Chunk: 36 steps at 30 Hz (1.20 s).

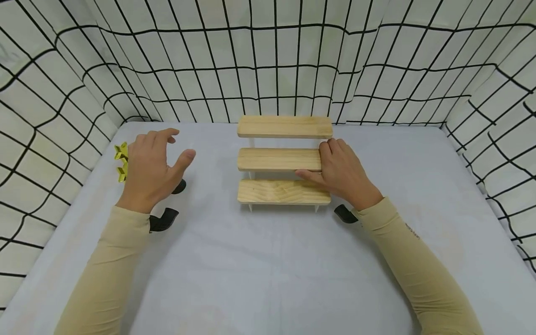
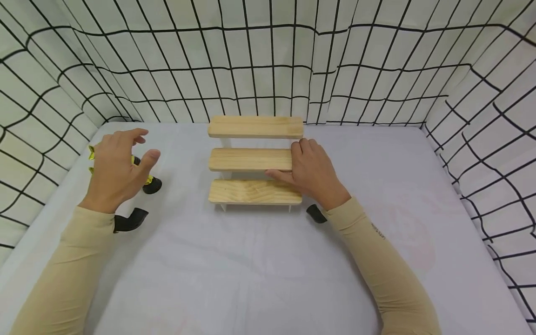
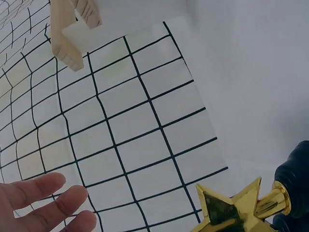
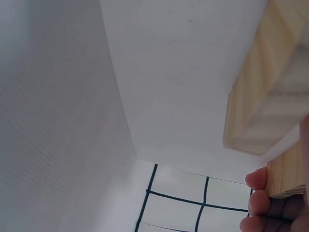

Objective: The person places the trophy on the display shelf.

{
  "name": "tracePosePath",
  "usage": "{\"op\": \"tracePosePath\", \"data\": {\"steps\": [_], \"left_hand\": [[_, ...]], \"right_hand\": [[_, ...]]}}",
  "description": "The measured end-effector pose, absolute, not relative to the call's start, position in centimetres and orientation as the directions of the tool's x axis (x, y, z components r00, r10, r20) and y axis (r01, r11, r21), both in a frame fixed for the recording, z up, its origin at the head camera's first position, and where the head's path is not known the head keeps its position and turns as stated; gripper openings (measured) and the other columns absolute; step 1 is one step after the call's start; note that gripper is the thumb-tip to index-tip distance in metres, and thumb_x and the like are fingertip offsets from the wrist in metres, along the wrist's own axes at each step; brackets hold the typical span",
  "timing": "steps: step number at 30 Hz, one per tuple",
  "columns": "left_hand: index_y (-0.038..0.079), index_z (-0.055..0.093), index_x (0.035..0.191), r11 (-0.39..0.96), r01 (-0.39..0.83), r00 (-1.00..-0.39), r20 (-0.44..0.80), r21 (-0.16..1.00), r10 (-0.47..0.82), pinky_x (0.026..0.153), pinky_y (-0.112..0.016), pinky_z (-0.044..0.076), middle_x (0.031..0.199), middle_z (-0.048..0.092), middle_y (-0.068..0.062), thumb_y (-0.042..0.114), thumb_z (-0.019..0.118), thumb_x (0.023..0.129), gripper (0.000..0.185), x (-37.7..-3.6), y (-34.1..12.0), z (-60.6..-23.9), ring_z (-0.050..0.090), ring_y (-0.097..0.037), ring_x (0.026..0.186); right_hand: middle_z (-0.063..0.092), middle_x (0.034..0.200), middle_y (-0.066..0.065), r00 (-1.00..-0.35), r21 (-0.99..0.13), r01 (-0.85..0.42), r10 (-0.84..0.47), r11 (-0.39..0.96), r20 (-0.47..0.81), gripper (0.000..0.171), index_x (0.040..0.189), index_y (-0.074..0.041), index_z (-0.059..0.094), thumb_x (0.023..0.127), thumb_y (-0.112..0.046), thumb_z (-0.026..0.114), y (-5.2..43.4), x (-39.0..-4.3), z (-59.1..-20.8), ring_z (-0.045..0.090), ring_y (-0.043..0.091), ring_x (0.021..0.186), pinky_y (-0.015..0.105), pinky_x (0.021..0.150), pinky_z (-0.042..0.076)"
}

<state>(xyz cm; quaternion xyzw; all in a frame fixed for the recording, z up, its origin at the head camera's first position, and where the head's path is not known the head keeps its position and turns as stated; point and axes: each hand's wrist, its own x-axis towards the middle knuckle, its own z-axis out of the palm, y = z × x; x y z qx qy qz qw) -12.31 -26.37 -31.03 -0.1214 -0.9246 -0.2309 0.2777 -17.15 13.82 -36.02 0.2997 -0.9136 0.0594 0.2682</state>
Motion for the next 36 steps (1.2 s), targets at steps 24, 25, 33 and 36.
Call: {"op": "tracePosePath", "data": {"steps": [24, 25, 33, 36], "left_hand": [[-0.003, 0.060, 0.134, 0.829, 0.363, -0.728, 0.685, 0.425, -0.032, 0.102, -0.061, 0.033, 0.117, 0.066, -0.031, 0.076, 0.040, 0.098, 0.088, -12.4, -31.2, -30.1, 0.052, -0.048, 0.110], [-0.003, 0.060, 0.134, 0.836, 0.353, -0.732, 0.680, 0.421, -0.034, 0.101, -0.060, 0.033, 0.118, 0.065, -0.031, 0.075, 0.040, 0.099, 0.088, -12.4, -31.4, -30.0, 0.052, -0.048, 0.110], [-0.002, 0.058, 0.135, 0.865, 0.272, -0.737, 0.669, 0.422, -0.095, 0.094, -0.056, 0.028, 0.120, 0.063, -0.032, 0.071, 0.043, 0.100, 0.083, -12.4, -33.7, -29.9, 0.049, -0.049, 0.112], [-0.003, 0.057, 0.136, 0.865, 0.242, -0.743, 0.657, 0.440, -0.126, 0.099, -0.056, 0.030, 0.122, 0.062, -0.033, 0.067, 0.047, 0.100, 0.080, -12.5, -34.5, -30.0, 0.049, -0.049, 0.114]], "right_hand": [[0.046, 0.070, 0.014, -0.691, 0.010, -0.584, -0.503, 0.812, 0.519, 0.103, 0.081, 0.004, 0.052, 0.088, -0.091, 0.015, 13.8, -17.2, -36.0, 0.040, 0.029, 0.061, 0.037, 0.057, 0.035], [0.046, 0.070, 0.014, -0.694, 0.007, -0.582, -0.501, 0.813, 0.517, 0.103, 0.081, 0.004, 0.052, 0.088, -0.092, 0.014, 13.8, -17.2, -36.0, 0.040, 0.029, 0.061, 0.037, 0.057, 0.035], [0.047, 0.071, 0.016, -0.699, -0.005, -0.580, -0.494, 0.815, 0.517, 0.104, 0.081, 0.004, 0.051, 0.088, -0.093, 0.014, 13.6, -17.2, -36.1, 0.042, 0.032, 0.063, 0.040, 0.060, 0.038], [0.047, 0.072, 0.016, -0.699, -0.008, -0.579, -0.491, 0.815, 0.521, 0.104, 0.081, 0.004, 0.051, 0.088, -0.093, 0.014, 13.7, -17.2, -36.1, 0.042, 0.032, 0.063, 0.040, 0.059, 0.038]]}}
